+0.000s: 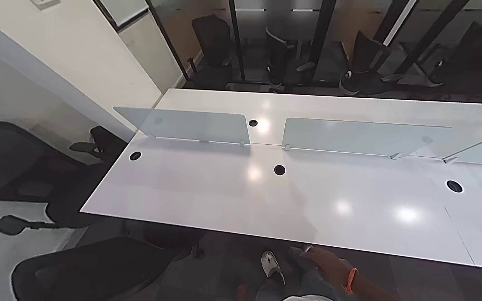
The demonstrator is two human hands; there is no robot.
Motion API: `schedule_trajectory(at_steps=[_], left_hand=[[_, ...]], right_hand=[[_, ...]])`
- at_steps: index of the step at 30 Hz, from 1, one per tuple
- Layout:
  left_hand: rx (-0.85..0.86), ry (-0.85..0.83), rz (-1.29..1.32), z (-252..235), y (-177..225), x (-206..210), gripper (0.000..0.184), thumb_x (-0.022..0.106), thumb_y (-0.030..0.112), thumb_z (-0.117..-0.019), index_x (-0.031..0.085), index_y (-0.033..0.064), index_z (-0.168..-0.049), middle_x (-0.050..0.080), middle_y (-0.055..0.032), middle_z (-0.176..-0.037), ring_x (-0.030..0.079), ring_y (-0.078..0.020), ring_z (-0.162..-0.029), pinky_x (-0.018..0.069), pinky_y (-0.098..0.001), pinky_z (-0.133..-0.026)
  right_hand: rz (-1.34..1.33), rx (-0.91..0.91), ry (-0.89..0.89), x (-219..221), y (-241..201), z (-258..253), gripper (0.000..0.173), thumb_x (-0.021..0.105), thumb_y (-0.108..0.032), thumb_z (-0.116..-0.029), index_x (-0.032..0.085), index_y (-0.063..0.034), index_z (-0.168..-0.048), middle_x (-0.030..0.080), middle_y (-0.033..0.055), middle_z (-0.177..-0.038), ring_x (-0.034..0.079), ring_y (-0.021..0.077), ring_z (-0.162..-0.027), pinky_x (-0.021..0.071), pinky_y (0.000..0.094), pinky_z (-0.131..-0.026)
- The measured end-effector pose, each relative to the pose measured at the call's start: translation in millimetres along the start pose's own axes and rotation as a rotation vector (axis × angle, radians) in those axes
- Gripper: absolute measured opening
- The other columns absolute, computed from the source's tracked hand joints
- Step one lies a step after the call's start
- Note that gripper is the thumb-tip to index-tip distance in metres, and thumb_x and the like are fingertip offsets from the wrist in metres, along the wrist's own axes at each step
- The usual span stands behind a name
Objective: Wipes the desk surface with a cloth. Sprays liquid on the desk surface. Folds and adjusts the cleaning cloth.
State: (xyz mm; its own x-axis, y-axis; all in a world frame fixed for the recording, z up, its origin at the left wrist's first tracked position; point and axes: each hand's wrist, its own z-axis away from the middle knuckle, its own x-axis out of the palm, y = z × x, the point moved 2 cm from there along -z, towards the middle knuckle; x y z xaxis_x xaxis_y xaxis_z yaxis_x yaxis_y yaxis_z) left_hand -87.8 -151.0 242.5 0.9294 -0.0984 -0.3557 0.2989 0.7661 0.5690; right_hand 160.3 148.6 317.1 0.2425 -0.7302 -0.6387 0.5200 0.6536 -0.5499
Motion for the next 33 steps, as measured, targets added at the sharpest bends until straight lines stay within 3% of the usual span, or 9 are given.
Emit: schedule_trajectory(at_steps=[2, 4, 7, 9, 16, 20, 22, 26, 33], left_hand=[[0.400, 0.141, 0.108, -41, 35, -1, 0.108, 0.092, 0.038, -0.0687, 0.038, 0.0008, -0.154, 0.037, -0.0192, -0.161, 0.036, -0.0300, -0.150, 0.0339, -0.0461, -0.123], [0.616, 0.067, 0.193, -42, 102, -13, 0.111, 0.094, 0.033, -0.0680, 0.034, 0.0061, -0.158, 0.034, -0.0135, -0.164, 0.035, -0.0220, -0.151, 0.0352, -0.0427, -0.123], [0.729, -0.083, 0.241, -31, 168, -23, 0.056, 0.084, 0.015, -0.0821, 0.064, 0.0098, -0.134, 0.066, -0.0054, -0.134, 0.064, -0.0136, -0.121, 0.0543, -0.0385, -0.105], [0.746, -0.075, 0.217, -23, 198, -23, 0.025, 0.074, 0.010, -0.0888, 0.073, 0.0045, -0.114, 0.076, -0.0062, -0.108, 0.072, -0.0129, -0.100, 0.0603, -0.0373, -0.093], [0.760, 0.135, -0.048, -7, 263, 12, 0.024, 0.073, 0.025, -0.0903, 0.074, 0.0032, -0.098, 0.072, -0.0074, -0.087, 0.068, -0.0146, -0.080, 0.0582, -0.0361, -0.078], [0.844, 0.045, -0.111, -1, 302, 51, 0.023, 0.073, 0.020, -0.0920, 0.074, 0.0033, -0.108, 0.075, -0.0086, -0.103, 0.071, -0.0139, -0.098, 0.0576, -0.0359, -0.094], [0.878, -0.005, -0.103, 1, 323, 73, 0.020, 0.073, 0.018, -0.0911, 0.075, 0.0025, -0.103, 0.074, -0.0082, -0.096, 0.070, -0.0126, -0.089, 0.0584, -0.0342, -0.086], [0.946, -0.177, -0.135, 7, 367, 119, 0.018, 0.074, 0.017, -0.0911, 0.074, 0.0028, -0.102, 0.073, -0.0068, -0.096, 0.069, -0.0114, -0.089, 0.0583, -0.0323, -0.085], [1.032, -0.284, -0.204, 22, 445, 191, 0.017, 0.075, 0.016, -0.0914, 0.074, 0.0010, -0.100, 0.072, -0.0078, -0.095, 0.069, -0.0125, -0.089, 0.0590, -0.0329, -0.085]], right_hand=[[-0.103, -0.144, 0.046, -15, -30, 10, 0.076, 0.074, 0.002, -0.0765, 0.056, -0.0252, -0.145, 0.061, 0.0072, -0.140, 0.056, 0.0306, -0.130, 0.0454, 0.0542, -0.108], [-0.203, -0.212, 0.119, -24, -45, 21, 0.067, 0.070, 0.001, -0.0797, 0.059, -0.0259, -0.140, 0.063, 0.0031, -0.138, 0.058, 0.0264, -0.129, 0.0456, 0.0533, -0.108], [-0.388, -0.282, 0.328, -28, -50, 37, 0.061, 0.070, -0.001, -0.0783, 0.064, -0.0233, -0.135, 0.067, 0.0035, -0.131, 0.063, 0.0230, -0.122, 0.0520, 0.0536, -0.099], [-0.536, -0.332, 0.475, -26, -45, 49, 0.058, 0.072, -0.006, -0.0798, 0.062, -0.0149, -0.136, 0.065, 0.0076, -0.134, 0.061, 0.0212, -0.125, 0.0497, 0.0470, -0.107], [-0.517, 0.000, 0.692, -14, -15, 102, 0.083, 0.082, -0.046, -0.0824, 0.048, -0.0154, -0.151, 0.054, 0.0068, -0.150, 0.049, 0.0207, -0.140, 0.0379, 0.0463, -0.119], [-0.499, 0.141, 0.750, 6, 28, 133, 0.061, 0.077, -0.021, -0.0869, 0.057, -0.0124, -0.144, 0.063, 0.0115, -0.139, 0.059, 0.0260, -0.131, 0.0441, 0.0485, -0.114], [-0.553, 0.127, 0.808, 17, 51, 154, 0.057, 0.078, -0.021, -0.0863, 0.060, -0.0097, -0.139, 0.063, 0.0137, -0.137, 0.058, 0.0272, -0.130, 0.0441, 0.0476, -0.114], [-0.651, 0.047, 0.919, 33, 95, 205, 0.077, 0.086, -0.019, -0.0785, 0.052, -0.0104, -0.147, 0.057, 0.0137, -0.145, 0.053, 0.0260, -0.136, 0.0411, 0.0443, -0.117], [-0.794, -0.012, 1.126, 52, 155, 318, 0.020, 0.074, -0.008, -0.0877, 0.075, -0.0064, -0.107, 0.074, 0.0052, -0.105, 0.069, 0.0113, -0.096, 0.0579, 0.0324, -0.089]])
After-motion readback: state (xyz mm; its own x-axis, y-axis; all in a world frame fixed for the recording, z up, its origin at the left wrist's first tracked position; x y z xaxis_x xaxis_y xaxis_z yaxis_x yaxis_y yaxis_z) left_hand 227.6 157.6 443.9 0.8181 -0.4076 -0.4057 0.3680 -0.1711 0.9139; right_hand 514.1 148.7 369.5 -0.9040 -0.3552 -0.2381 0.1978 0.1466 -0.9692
